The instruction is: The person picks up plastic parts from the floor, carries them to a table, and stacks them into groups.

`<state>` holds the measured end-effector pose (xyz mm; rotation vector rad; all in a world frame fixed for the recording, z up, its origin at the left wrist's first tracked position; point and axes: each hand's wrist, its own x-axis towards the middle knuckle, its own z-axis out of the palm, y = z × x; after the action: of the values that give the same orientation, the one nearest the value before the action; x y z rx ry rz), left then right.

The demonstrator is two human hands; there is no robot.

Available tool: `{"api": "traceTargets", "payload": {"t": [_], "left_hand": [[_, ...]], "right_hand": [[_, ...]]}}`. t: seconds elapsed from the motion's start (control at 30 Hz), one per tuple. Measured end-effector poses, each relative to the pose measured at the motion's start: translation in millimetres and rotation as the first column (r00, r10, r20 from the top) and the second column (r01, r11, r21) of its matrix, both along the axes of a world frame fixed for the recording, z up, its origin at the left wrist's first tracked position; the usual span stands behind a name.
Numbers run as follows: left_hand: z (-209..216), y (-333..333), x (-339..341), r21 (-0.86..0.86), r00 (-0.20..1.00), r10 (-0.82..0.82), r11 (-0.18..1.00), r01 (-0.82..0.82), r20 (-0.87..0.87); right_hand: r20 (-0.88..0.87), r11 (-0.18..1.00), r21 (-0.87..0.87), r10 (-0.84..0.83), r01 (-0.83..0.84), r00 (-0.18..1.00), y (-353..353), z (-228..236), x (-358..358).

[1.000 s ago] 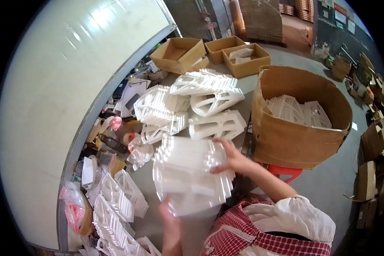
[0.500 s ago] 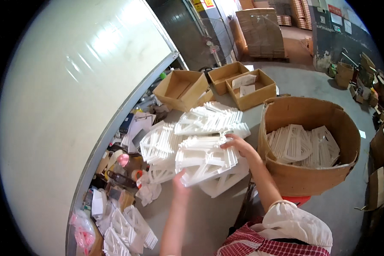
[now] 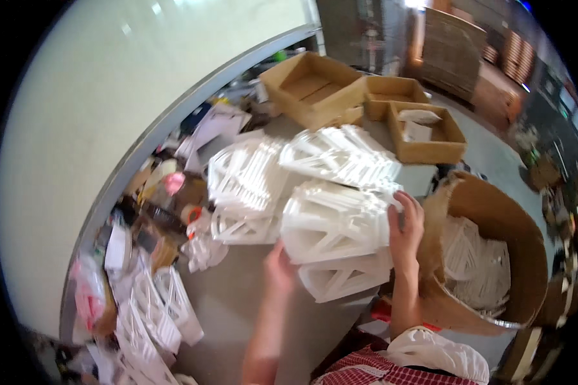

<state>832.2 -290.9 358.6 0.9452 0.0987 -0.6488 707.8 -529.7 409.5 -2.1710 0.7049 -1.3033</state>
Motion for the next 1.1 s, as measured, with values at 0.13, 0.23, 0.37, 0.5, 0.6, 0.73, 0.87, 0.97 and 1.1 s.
{"api": "traceTargets", "payload": {"t": [0.13, 0.23, 0.37, 0.5, 0.6, 0.73, 0.87, 0.97, 1.1], "left_hand": [[-49.3, 47.9, -39.8, 0.015, 0.974, 0.228, 0.974, -0.227, -0.009], [-73.3, 89.0, -107.7, 0.116, 0.945, 0.327, 0.939, -0.323, -0.014], [-81.7, 141.4, -220.6, 0.217, 0.923, 0.378, 0.898, -0.383, 0.066], [-132.5, 206.3, -361.0, 0.305, 0.874, 0.486, 0.829, -0.469, 0.021], [-145.2, 239.8, -476.7, 0.743, 0.775, 0.632, 0.514, -0.429, 0.011], [-162.4, 249.2, -637.4, 0.768, 0.417, 0.909, 0.270, -0.580, -0.004], [-132.8, 259.3, -746.2, 0.744, 0.298, 0.954, 0.228, -0.627, -0.041], [-158.1, 256.3, -817.8, 0.523, -0.102, 0.963, 0.046, -0.851, -0.251], [-181.3, 276.5, -883.8, 0.458, -0.247, 0.905, -0.066, -0.886, -0.347]], "right_hand": [[0.231, 0.874, -0.017, 0.475, -0.485, 0.849, 65.5, 26.7, -8.0], [0.092, 0.547, -0.016, 0.835, -0.837, 0.543, 126.5, 17.8, -16.3], [-0.116, 0.087, 0.148, 0.991, -0.985, 0.070, 219.5, -32.6, -45.6], [-0.330, -0.330, 0.095, 0.880, -0.939, -0.342, 300.5, -60.4, -106.8], [-0.381, -0.571, 0.045, 0.749, -0.820, -0.542, 357.5, -64.4, -158.2], [-0.497, -0.747, -0.037, 0.590, -0.664, -0.636, 433.3, -71.0, -238.5], [-0.614, -0.846, 0.044, 0.397, -0.531, -0.682, 510.6, -92.8, -329.9], [-0.645, -0.935, 0.105, 0.195, -0.339, -0.739, 558.3, -107.7, -405.4], [-0.612, -0.956, 0.281, -0.107, -0.089, -0.783, 607.4, -119.4, -486.4]]}}
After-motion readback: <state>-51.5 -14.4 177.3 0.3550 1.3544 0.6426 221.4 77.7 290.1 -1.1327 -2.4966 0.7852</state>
